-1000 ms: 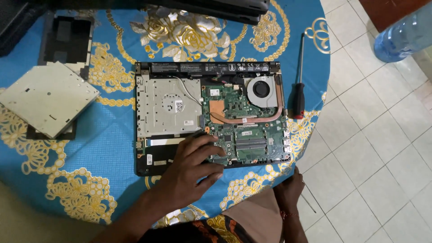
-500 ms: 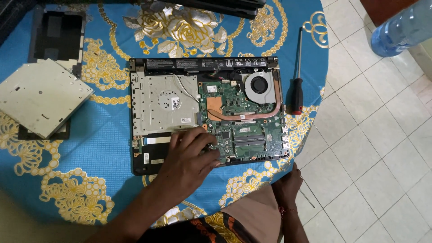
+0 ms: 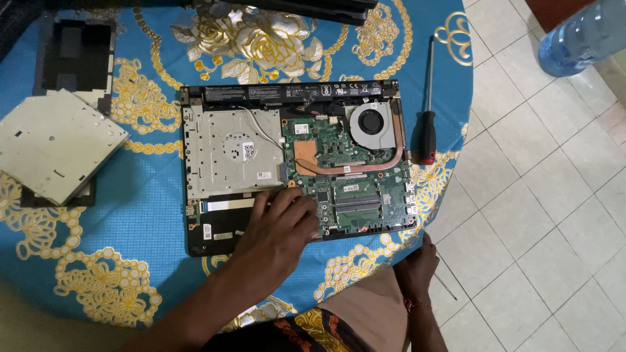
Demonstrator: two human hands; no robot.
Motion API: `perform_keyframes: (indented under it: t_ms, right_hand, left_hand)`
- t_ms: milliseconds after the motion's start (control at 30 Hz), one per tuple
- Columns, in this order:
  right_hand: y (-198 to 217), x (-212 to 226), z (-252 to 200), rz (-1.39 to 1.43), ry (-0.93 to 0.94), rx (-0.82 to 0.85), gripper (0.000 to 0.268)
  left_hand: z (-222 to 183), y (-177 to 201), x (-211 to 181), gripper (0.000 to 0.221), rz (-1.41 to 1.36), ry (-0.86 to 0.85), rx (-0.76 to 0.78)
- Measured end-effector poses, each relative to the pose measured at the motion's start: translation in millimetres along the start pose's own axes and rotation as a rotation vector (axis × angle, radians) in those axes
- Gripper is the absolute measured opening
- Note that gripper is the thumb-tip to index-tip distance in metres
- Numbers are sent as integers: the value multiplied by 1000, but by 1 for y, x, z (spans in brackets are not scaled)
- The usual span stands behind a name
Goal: Removing the final screws from a laptop motherboard using a screwdriver to complete disassembly.
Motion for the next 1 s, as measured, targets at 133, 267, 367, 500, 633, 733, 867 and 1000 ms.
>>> perform_keyframes:
  t_ms: [133,267,367,500,633,733,867,1000]
  right_hand:
    - [-1,0,1,-6,-18,0,44]
    - [0,2,2,-3,-66,20,47]
    - [-4,-7,2,-98,26,10,49]
    - [-4,-7,2,-60,36,6,53]
    - [-9,-20,0,-63,35,-5,60]
    - [-12,-27,-2,-78,64,-2,63]
    - [-4,-7,2,-59,5,21,53]
    - [-5,-11,0,-53,52,-9,56]
  left_hand:
    - [-2,-3,-4,26,97,-71,8]
    - [-6,-6,-6,30,121,-69,50]
    - [-3,-2,-7,25,66,-40,-10]
    - [-1,1,-10,21,20,-23,-53]
    - [1,-2,-10,9,-10,49,-27]
    - [1,-2,-12,14,-15,86,23]
    - [2,0,-15,13,-23,82,-26]
    - [-2,-9,-11,15,-1,132,40]
Point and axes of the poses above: each hand's wrist, its own z-axis towards the middle knuckle, its own y-axis out of the back of the hand, x = y × z, the point moved 1 cm from there along z, towards the middle knuckle, and after that the axes turned 7 degrees about -x, right-handed, at the moved point
